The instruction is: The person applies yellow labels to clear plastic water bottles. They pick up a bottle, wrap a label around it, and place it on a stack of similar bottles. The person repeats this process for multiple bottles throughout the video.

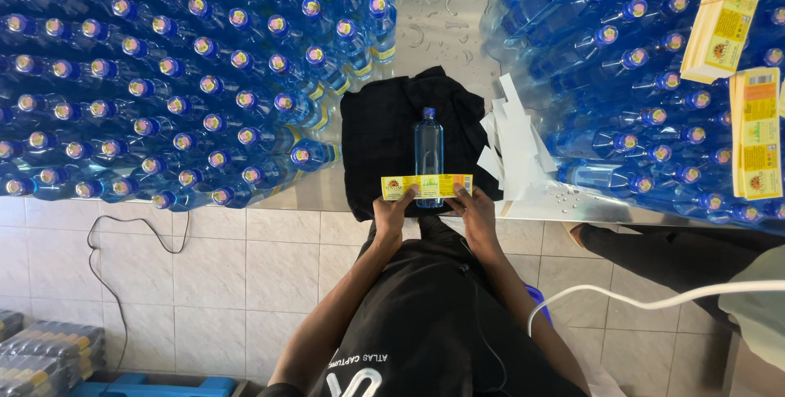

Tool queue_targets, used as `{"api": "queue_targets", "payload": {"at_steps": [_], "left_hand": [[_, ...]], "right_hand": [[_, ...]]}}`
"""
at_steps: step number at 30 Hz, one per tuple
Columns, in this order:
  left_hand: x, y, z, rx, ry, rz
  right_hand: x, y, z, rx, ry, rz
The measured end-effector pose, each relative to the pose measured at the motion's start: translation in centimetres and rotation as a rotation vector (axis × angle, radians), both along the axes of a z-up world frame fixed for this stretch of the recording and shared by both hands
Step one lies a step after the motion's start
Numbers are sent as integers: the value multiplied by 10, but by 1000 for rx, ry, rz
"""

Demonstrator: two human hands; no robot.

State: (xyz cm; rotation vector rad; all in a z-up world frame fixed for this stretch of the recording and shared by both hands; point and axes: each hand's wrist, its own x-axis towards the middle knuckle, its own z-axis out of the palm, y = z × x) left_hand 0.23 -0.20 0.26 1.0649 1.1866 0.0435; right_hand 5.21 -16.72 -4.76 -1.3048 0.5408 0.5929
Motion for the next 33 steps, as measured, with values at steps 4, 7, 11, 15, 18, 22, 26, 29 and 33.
{"api": "queue_targets", "payload": {"at_steps": [4,7,11,15,18,22,26,29,33], "left_hand": [[0,1,-3,8,26,-21],[1,2,-7,11,35,-27],[4,1,-2,24,49,-34],[1,-3,-18,19,23,1],[0,-6,-25,9,-7,13],[-3,-6,-30,-36,-75,46],[-2,-6,-38,-93,-77,86],[-1,-4,-35,-165,-90,148],[1,-3,-46,-211,-84,145]], "right_hand": [[0,-3,-7,-15,39,29],[0,-2,-6,-17,45,23],[-1,-2,-14,-35,37,12],[-2,-1,-19,-82,39,16],[-3,0,-20,-104,38,25],[-8,1,-31,-131,41,3],[-17,17,24,-251,-213,34],[-21,0,21,-666,-638,207],[-28,12,15,-942,-880,317]]}}
